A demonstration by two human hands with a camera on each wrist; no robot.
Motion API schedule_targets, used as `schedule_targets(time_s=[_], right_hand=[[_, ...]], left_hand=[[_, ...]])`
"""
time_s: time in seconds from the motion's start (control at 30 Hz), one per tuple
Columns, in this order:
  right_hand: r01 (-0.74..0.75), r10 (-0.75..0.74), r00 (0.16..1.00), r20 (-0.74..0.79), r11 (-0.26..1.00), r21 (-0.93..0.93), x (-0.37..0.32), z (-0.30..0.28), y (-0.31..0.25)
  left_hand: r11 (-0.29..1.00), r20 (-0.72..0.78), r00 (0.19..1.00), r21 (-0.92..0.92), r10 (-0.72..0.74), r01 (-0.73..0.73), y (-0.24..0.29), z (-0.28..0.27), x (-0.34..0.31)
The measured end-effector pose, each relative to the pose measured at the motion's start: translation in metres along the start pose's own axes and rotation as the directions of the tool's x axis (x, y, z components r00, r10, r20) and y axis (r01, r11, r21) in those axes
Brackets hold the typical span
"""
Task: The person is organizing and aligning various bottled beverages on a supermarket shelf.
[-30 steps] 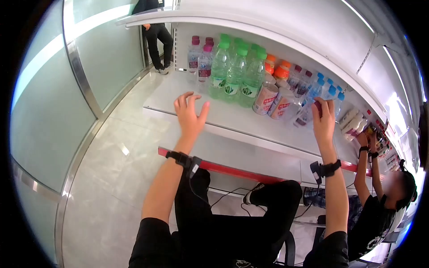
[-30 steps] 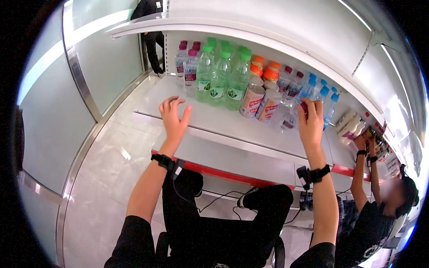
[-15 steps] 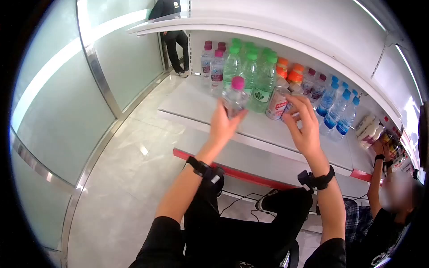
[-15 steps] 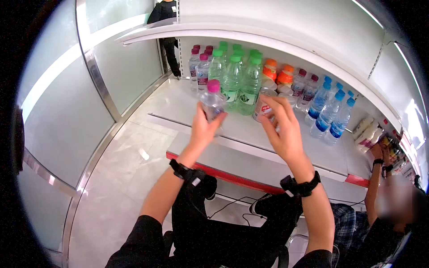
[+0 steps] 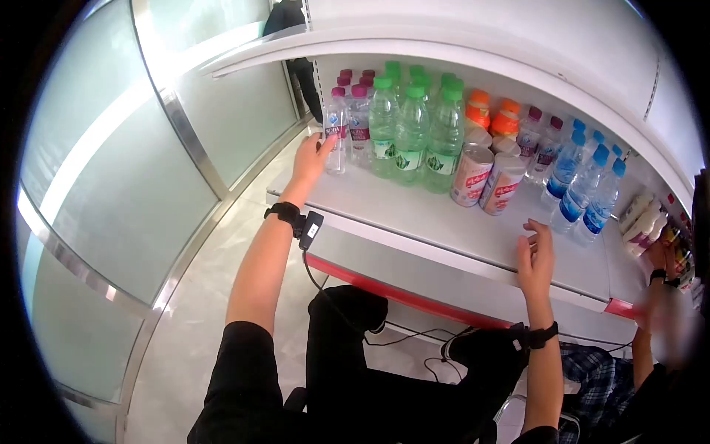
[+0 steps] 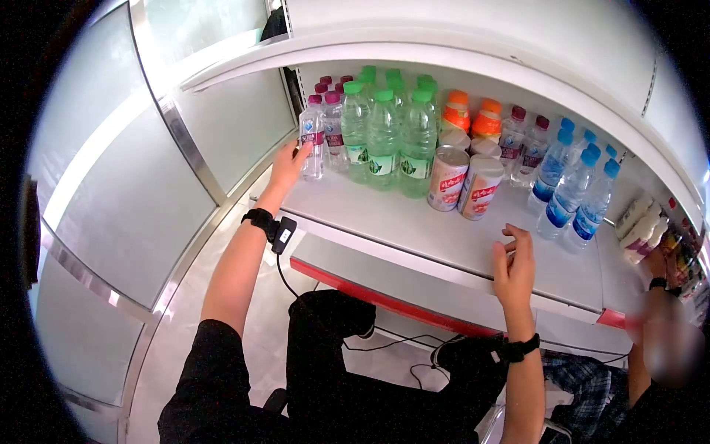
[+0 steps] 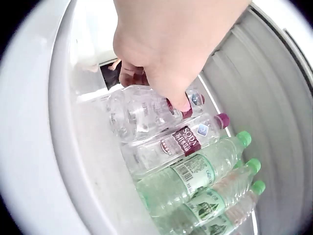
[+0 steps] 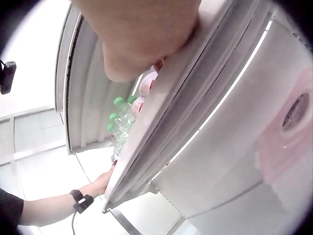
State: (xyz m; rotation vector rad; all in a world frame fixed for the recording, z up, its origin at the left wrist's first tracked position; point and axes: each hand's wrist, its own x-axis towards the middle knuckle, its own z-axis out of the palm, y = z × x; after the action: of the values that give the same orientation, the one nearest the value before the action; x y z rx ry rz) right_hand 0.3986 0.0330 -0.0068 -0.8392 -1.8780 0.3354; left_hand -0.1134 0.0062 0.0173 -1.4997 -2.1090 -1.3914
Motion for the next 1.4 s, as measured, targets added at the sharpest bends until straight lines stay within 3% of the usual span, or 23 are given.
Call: schedule_targets(time_s=[0.17,0.27,0.33,0.47,0.53,0.57,0.63,0.67,0.73,0.77,0.83,0.87,0.93,1.07,1.13,1.27,1.33,1.4], right_hand=[[-0.048,0.050,0.998,-0.047,0.998,0.045,-0.002,0.000,0.002],[-0.017,0.017,0.999,-0.031,1.000,0.014,-0.002,-0.001,-0.001],[0.000,0.000,1.000,-0.029,1.000,-0.013,-0.003,-0.001,0.000],[0.011,-0.011,1.000,-0.019,1.000,-0.029,-0.003,0.001,-0.002],[0.006,-0.008,1.000,-0.020,0.998,-0.060,-0.003,0.001,-0.004],[0.015,-0.017,1.000,-0.022,0.998,-0.064,-0.002,0.000,-0.006],[-0.038,0.038,0.999,-0.007,0.997,-0.065,-0.003,0.000,-0.009],[-0.038,0.037,0.999,-0.005,0.997,-0.067,-0.004,0.000,-0.008],[0.016,-0.017,1.000,-0.013,0.997,-0.080,-0.003,0.002,-0.004],[0.018,-0.019,1.000,-0.014,0.997,-0.081,-0.004,0.002,-0.003],[-0.015,0.015,1.000,-0.012,0.999,-0.050,-0.005,0.002,-0.002],[-0.010,0.010,1.000,-0.011,0.999,-0.051,-0.005,0.001,-0.002],[-0.019,0.019,1.000,-0.011,0.999,-0.034,-0.005,0.002,-0.003],[0.008,-0.008,1.000,0.004,1.000,-0.024,-0.007,0.002,0.000],[0.020,-0.020,1.000,-0.014,1.000,-0.012,-0.007,0.005,-0.002],[0.022,-0.022,1.000,-0.006,0.999,-0.035,-0.006,0.005,-0.007],[-0.017,0.019,1.000,0.019,0.998,-0.059,-0.007,0.003,-0.009],[-0.005,0.005,1.000,0.010,0.998,-0.057,-0.006,0.005,-0.008]], left_hand=[[0.990,0.035,0.998,-0.136,0.053,-0.047,-0.007,0.002,-0.002],[0.977,0.132,0.983,-0.190,0.125,-0.099,-0.007,-0.004,-0.001],[0.939,0.287,0.955,-0.341,0.069,0.035,0.005,-0.011,0.002],[0.987,0.268,0.962,-0.161,0.048,-0.004,-0.008,0.000,0.025],[0.999,0.182,0.983,0.033,0.034,-0.041,-0.012,0.009,0.035],[0.999,0.174,0.984,0.027,0.036,-0.041,-0.016,0.010,0.038],[0.975,0.302,0.946,-0.144,-0.118,0.168,-0.013,0.008,0.039],[0.975,0.303,0.946,-0.147,-0.119,0.170,-0.014,0.006,0.041],[0.725,0.438,0.856,-0.490,-0.276,0.484,-0.029,0.005,0.054],[0.724,0.437,0.856,-0.492,-0.275,0.483,-0.033,0.011,0.064],[0.491,0.324,0.893,-0.750,-0.312,0.443,-0.035,0.025,0.080],[0.489,0.321,0.894,-0.753,-0.313,0.441,-0.036,0.031,0.086],[0.175,0.495,0.821,-0.815,-0.283,0.552,-0.002,0.029,0.094],[0.175,0.529,0.793,-0.787,-0.301,0.591,-0.013,0.044,0.107],[0.109,0.586,0.772,-0.775,-0.248,0.623,-0.015,0.034,0.103],[0.176,0.588,0.773,-0.756,-0.239,0.630,0.011,0.013,0.088],[0.166,0.574,0.773,-0.763,-0.268,0.624,0.003,0.024,0.094],[0.252,0.534,0.786,-0.751,-0.312,0.610,0.006,0.035,0.098]])
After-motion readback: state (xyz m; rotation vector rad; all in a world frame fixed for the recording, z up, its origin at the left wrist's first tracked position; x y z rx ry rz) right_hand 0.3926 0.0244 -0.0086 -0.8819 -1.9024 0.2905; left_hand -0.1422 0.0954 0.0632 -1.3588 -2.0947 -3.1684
